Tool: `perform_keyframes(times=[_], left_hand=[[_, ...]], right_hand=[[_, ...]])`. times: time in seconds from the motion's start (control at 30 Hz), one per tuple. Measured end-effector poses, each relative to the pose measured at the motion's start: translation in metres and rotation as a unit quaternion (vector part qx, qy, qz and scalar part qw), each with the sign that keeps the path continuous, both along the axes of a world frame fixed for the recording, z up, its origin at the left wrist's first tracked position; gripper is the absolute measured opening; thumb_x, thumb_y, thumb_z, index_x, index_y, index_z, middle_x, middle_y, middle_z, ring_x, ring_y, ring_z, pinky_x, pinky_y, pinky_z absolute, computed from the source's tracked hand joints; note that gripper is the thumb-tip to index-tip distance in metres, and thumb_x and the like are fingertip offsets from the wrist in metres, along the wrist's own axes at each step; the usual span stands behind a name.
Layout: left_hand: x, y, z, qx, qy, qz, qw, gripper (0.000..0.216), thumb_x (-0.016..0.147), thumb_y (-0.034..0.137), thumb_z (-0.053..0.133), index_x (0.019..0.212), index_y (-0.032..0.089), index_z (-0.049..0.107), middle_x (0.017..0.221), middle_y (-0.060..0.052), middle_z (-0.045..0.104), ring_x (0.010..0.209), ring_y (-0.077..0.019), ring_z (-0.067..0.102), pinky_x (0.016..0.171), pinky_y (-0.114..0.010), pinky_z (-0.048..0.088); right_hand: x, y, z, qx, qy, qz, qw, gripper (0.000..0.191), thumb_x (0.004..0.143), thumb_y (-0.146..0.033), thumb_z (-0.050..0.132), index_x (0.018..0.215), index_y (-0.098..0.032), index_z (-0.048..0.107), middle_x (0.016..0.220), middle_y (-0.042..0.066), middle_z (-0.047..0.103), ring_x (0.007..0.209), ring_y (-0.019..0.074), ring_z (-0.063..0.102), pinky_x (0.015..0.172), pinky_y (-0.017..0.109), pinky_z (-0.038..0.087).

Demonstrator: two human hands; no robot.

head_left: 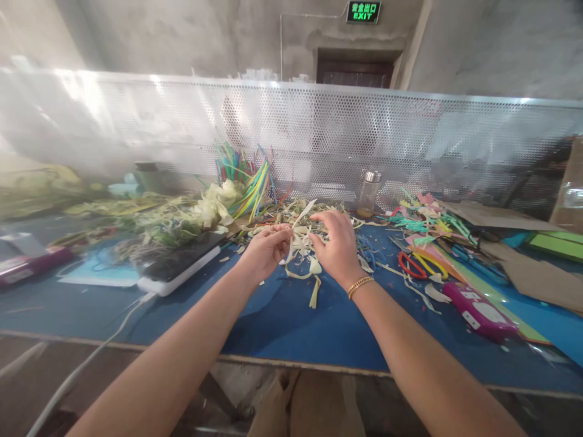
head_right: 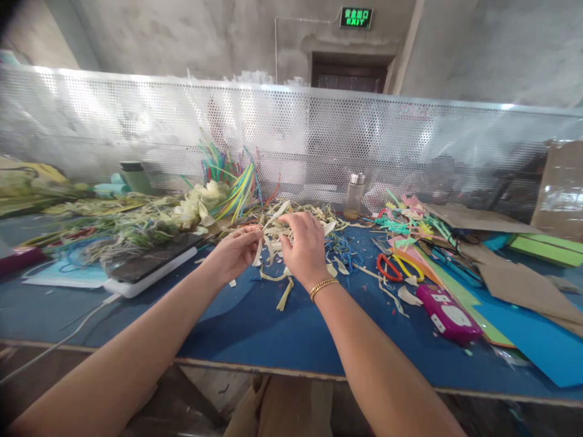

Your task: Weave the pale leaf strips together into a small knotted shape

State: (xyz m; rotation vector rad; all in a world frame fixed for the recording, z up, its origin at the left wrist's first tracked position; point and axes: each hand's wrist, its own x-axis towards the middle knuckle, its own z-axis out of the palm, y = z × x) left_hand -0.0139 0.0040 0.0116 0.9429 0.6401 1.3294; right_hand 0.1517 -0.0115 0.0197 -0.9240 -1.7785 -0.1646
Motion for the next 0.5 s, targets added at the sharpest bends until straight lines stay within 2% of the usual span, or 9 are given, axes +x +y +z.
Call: perform_keyframes(times=[0.1, 0.2, 0.3, 0.5], left_hand=[[0.0000, 0.0000, -0.0011, 0.004, -0.005, -0.021, 1.000, 0.023, 0.061, 0.018, 0.077, 0.075, 0.014, 0.059, 0.060, 0.004, 0.056, 0.049, -0.0043, 0.051, 0.048, -0.016, 0.042], [-0.0001, 0.0005, -0.0033, 0.014, 0.002, -0.020, 1.000, 0.022, 0.062, 0.018, 0.077, 0.076, 0.014, 0.060, 0.062, 0.004, 0.057, 0.052, -0.0047, 0.052, 0.050, -0.016, 0.043], [-0.0001, -0.0001, -0.0047, 0.026, 0.017, -0.010, 0.999, 0.022, 0.063, 0.018, 0.077, 0.077, 0.015, 0.061, 0.064, 0.003, 0.059, 0.053, -0.0042, 0.052, 0.051, -0.016, 0.042], [0.0015, -0.0035, -0.0053, 0.071, 0.075, 0.014, 0.995, 0.022, 0.063, 0.021, 0.077, 0.079, 0.016, 0.064, 0.066, 0.002, 0.060, 0.056, -0.0054, 0.052, 0.054, -0.017, 0.040]], right_hand=[[-0.0023, -0.0035, 0.0016, 0.017, -0.090, 0.000, 0.996, 0.027, 0.079, -0.022, 0.058, 0.106, -0.025, 0.059, 0.111, 0.005, 0.061, 0.108, 0.0243, 0.049, 0.095, 0.042, 0.032], [-0.0052, -0.0037, -0.0008, 0.003, -0.118, 0.004, 0.993, 0.022, 0.082, -0.026, 0.057, 0.103, -0.026, 0.061, 0.106, 0.003, 0.064, 0.105, 0.0228, 0.050, 0.094, 0.040, 0.030], [-0.0066, -0.0030, -0.0031, -0.012, -0.108, 0.003, 0.994, 0.017, 0.082, -0.028, 0.057, 0.097, -0.026, 0.064, 0.098, 0.001, 0.067, 0.099, 0.0217, 0.052, 0.091, 0.039, 0.030], [-0.0063, 0.0002, -0.0055, -0.049, -0.023, 0.011, 0.998, 0.012, 0.084, -0.031, 0.055, 0.084, -0.024, 0.065, 0.084, 0.001, 0.068, 0.085, 0.0182, 0.055, 0.086, 0.035, 0.033]])
